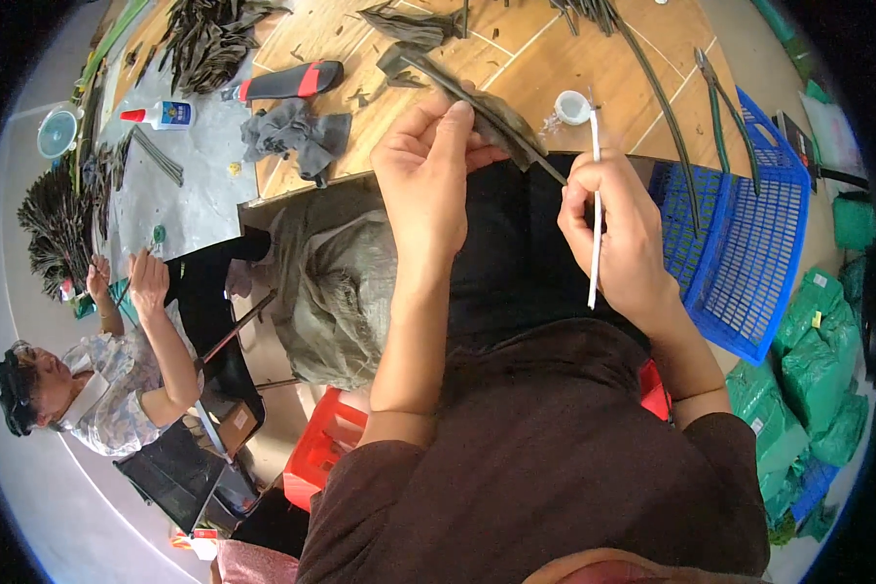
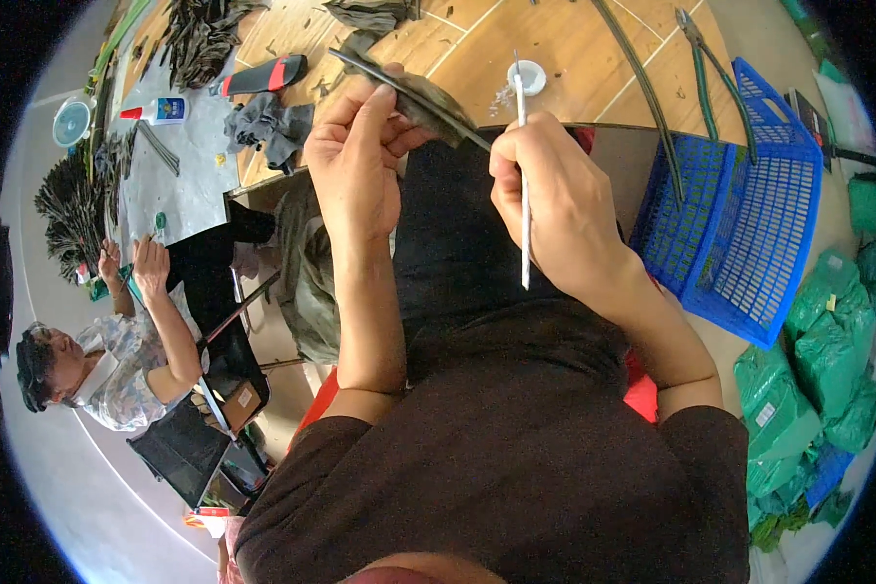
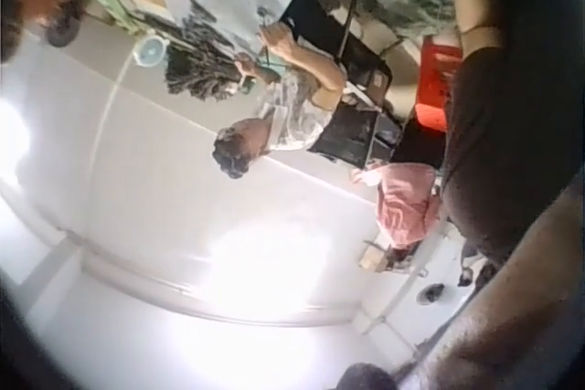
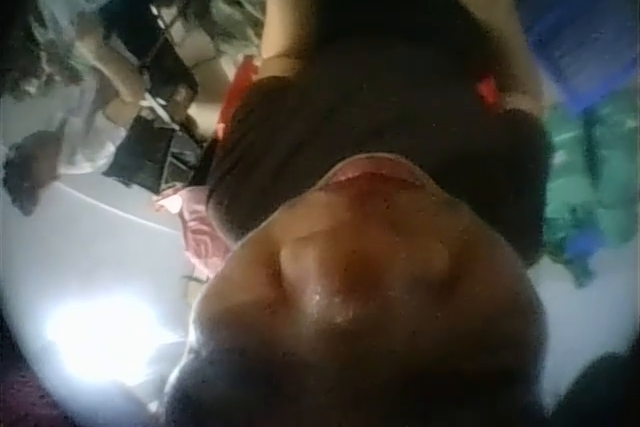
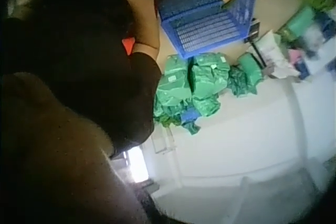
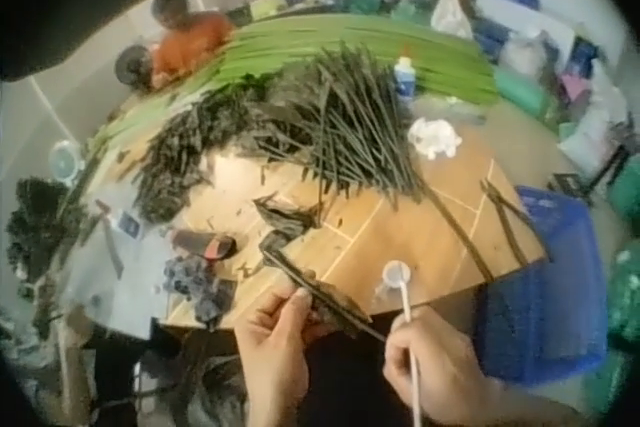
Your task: The person applies glue to artificial leaves with a glue brush, then attaches the glued leaves to stems by hand.
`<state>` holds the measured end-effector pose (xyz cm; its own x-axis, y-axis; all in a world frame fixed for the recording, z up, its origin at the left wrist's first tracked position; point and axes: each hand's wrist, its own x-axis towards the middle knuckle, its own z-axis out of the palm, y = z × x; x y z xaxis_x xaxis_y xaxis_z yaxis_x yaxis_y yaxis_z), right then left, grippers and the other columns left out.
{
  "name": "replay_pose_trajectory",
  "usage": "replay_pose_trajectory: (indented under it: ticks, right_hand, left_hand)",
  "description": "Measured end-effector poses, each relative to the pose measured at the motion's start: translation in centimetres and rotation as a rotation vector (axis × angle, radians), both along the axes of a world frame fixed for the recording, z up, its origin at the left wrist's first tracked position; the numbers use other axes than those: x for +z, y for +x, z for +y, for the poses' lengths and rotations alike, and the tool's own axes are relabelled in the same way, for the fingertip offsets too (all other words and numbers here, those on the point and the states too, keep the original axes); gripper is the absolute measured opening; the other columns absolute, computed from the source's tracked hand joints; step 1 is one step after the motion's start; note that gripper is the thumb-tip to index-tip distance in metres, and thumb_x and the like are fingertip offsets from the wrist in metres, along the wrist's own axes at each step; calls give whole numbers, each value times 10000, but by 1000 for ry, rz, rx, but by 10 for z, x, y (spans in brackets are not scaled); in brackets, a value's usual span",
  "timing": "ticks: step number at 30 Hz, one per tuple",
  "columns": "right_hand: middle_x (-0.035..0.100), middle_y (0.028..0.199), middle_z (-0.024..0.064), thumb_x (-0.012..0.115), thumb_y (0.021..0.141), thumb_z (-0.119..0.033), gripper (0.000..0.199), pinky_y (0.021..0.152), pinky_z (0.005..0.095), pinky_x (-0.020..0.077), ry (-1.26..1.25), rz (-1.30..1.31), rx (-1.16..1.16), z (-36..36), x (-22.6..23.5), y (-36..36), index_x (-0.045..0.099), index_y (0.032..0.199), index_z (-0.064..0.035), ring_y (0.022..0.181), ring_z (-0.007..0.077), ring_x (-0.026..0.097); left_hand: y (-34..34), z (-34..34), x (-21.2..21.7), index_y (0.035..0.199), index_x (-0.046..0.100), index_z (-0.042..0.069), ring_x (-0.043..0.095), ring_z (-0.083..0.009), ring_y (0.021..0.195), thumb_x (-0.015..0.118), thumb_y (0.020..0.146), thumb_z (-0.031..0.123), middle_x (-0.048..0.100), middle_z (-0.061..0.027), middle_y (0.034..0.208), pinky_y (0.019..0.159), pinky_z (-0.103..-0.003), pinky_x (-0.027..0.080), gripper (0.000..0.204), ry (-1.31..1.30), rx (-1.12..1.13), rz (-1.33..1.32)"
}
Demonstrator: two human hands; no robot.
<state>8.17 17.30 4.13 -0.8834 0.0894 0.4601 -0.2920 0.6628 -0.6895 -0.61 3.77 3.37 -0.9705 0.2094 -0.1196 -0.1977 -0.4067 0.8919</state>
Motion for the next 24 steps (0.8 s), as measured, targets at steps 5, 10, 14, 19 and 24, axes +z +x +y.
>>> replay_pose_trajectory:
  ticks: [5, 10, 14, 19, 24]
  right_hand:
    - [455, 708, 100, 569, 629, 129, 271, 528, 339, 422, -3, -27, -4, -3, -3, 3, 443, 799, -42, 593, 270, 508]
    - [445, 709, 97, 570, 628, 128, 273, 524, 331, 424, -43, -108, -11, -10, -3, 8, 439, 794, -44, 585, 259, 508]
    - [438, 704, 93, 574, 623, 127, 275, 520, 327, 422, 2, -78, -1, -11, -7, 8, 438, 787, -46, 578, 246, 507]
    - [442, 705, 83, 579, 620, 123, 273, 513, 313, 422, 6, -70, 5, -11, -5, 11, 441, 782, -48, 572, 229, 506]
    - [444, 702, 81, 580, 618, 120, 274, 512, 309, 421, -20, -82, -2, -5, -8, 25, 446, 789, -48, 570, 225, 504]
  left_hand:
    - [6, 5, -6, 918, 577, -30, 609, -131, 640, 538, 851, 61, 612, -71, 760, 595, -292, 551, 120, 107, 27, -63]
    - [11, 6, -7, 937, 572, -27, 614, -128, 647, 571, 825, 37, 626, -77, 796, 583, -273, 545, 130, 35, 52, -55]
    - [11, 5, -6, 970, 539, -56, 576, -94, 636, 606, 794, 13, 613, -62, 759, 564, -244, 526, 201, 53, 58, -52]
    - [13, 5, -10, 980, 568, -45, 630, -143, 672, 560, 810, 7, 638, -108, 832, 568, -253, 535, 177, 24, 59, -12]
    - [20, 6, -12, 986, 566, -46, 649, -196, 742, 544, 824, 3, 636, -166, 863, 588, -272, 547, 171, 6, 29, -38]
